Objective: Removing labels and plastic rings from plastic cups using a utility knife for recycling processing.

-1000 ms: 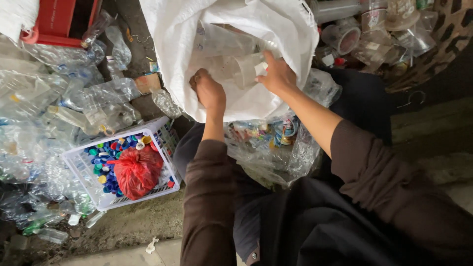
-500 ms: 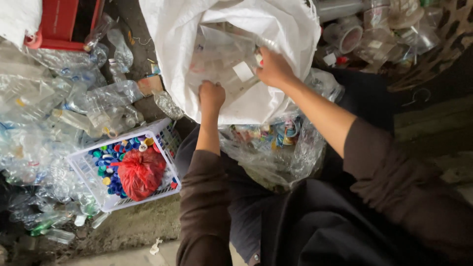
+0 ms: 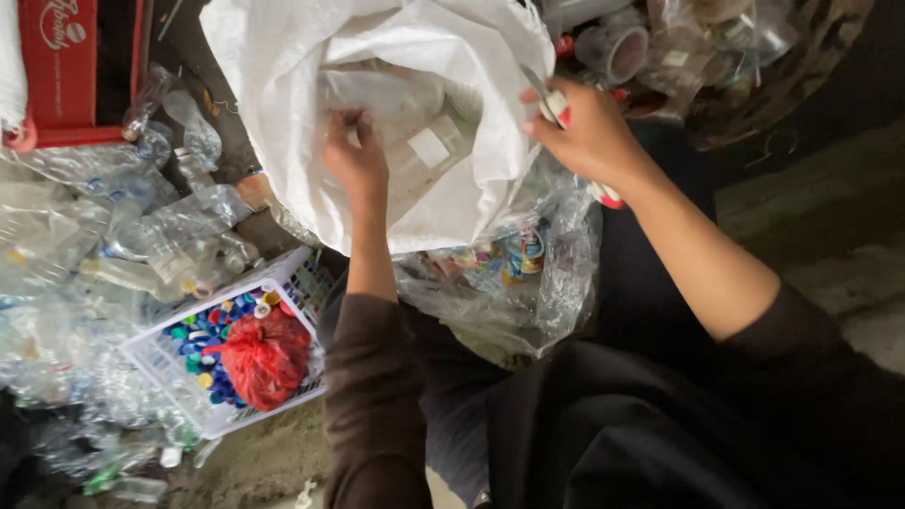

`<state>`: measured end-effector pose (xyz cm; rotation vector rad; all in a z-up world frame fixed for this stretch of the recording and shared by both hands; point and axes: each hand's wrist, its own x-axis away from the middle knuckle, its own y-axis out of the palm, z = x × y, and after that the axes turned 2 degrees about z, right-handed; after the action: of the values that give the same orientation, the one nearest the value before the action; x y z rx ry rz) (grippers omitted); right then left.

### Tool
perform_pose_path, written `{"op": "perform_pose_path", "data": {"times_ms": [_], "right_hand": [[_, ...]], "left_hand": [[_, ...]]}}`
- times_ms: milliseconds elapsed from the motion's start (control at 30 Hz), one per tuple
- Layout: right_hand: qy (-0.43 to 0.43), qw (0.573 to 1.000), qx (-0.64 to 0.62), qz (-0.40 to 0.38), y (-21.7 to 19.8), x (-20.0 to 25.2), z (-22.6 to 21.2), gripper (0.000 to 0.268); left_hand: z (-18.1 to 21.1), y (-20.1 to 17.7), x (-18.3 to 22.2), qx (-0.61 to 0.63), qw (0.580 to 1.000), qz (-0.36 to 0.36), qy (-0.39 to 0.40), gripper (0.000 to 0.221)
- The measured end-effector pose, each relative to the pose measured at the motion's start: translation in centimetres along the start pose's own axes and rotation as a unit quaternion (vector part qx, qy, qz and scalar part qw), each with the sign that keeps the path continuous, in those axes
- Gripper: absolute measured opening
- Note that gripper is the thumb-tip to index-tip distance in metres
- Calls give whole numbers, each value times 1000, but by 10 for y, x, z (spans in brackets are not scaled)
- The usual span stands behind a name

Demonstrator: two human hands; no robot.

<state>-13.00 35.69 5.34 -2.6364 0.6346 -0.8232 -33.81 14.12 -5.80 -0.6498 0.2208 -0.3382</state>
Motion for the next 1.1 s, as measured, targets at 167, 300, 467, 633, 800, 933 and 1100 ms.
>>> {"op": "perform_pose_path", "data": {"times_ms": [167, 300, 467, 633, 800, 933, 1100], "right_hand": [[-131, 989, -70, 10, 47, -36, 7, 95], [-67, 980, -181, -39, 53, -49, 0, 99], [-199, 934, 286, 81, 63, -68, 18, 74], [-190, 915, 345, 88, 39, -75, 23, 56], [-286, 829, 452, 163, 21, -69, 29, 38], [-248, 796, 523, 177, 30, -74, 29, 31], [-219, 865, 439, 105, 61, -73, -1, 34]], "left_hand": [[57, -34, 22, 185, 981, -54, 3, 10], [48, -32, 40, 285, 955, -85, -22, 5], [25, -11, 54, 325, 936, -98, -95, 5], [-50, 37, 68, -39, 985, 29, -163, 100], [-69, 28, 70, 176, 929, -31, -326, 54], [-56, -6, 53, 35, 984, 22, -175, 31], [-23, -39, 28, 232, 944, -63, -225, 30]]}}
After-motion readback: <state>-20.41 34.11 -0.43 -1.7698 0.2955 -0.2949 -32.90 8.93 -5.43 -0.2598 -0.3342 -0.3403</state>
